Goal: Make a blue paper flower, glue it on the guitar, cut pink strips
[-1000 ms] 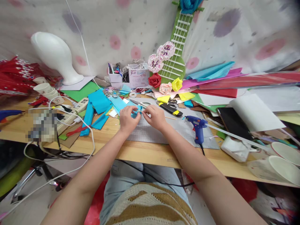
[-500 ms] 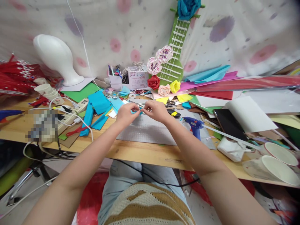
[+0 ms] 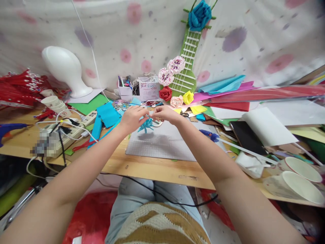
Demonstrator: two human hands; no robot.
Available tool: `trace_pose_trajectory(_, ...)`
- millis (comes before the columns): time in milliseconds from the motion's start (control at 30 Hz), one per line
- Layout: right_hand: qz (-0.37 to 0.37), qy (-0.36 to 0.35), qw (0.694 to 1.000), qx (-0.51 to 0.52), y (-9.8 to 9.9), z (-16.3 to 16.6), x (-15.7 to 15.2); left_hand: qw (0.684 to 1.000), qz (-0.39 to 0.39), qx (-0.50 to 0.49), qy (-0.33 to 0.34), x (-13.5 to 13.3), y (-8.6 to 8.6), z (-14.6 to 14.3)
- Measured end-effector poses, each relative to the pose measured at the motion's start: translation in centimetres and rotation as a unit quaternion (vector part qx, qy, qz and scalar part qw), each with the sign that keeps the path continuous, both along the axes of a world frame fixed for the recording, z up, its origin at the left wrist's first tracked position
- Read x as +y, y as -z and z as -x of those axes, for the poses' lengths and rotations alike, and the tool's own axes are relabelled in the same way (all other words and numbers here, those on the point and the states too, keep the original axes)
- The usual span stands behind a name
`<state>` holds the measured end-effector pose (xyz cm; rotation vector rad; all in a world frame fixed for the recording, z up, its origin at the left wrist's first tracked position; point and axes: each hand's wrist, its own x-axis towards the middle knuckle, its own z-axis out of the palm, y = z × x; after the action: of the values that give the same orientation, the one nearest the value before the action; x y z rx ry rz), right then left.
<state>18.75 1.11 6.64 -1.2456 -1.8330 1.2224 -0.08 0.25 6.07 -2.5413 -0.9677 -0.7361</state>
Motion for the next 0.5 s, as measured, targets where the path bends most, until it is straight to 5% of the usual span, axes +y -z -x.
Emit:
trace_pose_trajectory(267,-0.020,-0.016,1.000,-0.003,0.1,0.6,0.1,0.999,-0.036,-0.009,0.009,0.3,0.2,0.6)
trace_pose_trajectory(500,-0.253,0.014,0.963,-0.093,1.7,1.6,-0.3,1.000,-0.006,0.009,0.020,0.9,0.3,1.2)
